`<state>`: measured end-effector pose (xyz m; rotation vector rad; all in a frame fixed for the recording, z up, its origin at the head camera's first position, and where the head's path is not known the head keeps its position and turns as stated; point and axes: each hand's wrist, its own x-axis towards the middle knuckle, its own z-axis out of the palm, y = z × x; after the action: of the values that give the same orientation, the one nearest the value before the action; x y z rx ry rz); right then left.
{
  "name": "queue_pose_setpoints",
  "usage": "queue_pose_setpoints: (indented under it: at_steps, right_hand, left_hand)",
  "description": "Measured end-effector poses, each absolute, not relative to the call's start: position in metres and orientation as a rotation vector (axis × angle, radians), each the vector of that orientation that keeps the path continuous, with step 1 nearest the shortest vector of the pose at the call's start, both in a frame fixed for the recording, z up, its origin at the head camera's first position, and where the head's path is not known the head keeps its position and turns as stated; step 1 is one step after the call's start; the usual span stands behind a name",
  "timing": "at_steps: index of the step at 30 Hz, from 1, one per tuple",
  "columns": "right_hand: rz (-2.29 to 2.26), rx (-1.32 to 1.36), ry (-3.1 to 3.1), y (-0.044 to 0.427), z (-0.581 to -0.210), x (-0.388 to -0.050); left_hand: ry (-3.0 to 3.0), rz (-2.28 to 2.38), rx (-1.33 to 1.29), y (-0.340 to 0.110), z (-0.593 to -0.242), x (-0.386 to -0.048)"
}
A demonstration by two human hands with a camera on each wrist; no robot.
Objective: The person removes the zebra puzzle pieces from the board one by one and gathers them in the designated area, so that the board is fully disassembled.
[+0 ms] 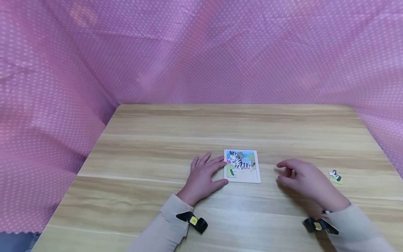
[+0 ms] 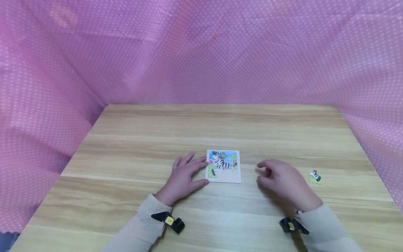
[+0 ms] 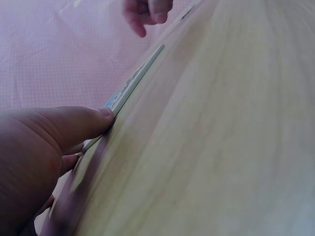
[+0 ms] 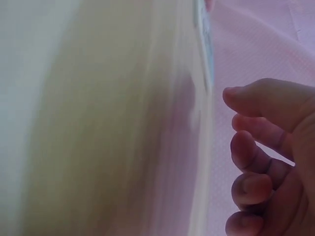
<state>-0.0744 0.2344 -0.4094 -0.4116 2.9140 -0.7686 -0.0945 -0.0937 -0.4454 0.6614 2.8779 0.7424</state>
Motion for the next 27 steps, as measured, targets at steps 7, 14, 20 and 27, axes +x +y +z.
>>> queue_pose_setpoints:
  at_steps: [7, 14, 20, 27]
  right_hand:
    - [-0.695, -0.44, 2.985, 0.261, -0.413, -0.065]
    - [-0.624, -0.392, 2.977, 0.288, -0.415, -0.06]
    - [-0.564, -0.301, 2.943, 0.314, -0.418, -0.058]
    - [-0.523, -0.241, 2.893, 0.33, -0.42, -0.059]
  left_hand:
    - [2.872, 0.749, 0.658, -0.094, -0.445, -0.095]
    - [2.867, 0.751, 0.65, -0.094, -0.445, -0.095]
    - [2.87, 0.755, 0.653, -0.094, -0.444, -0.095]
    - [2.878, 0.753, 0.659, -0.094, -0.446, -0.095]
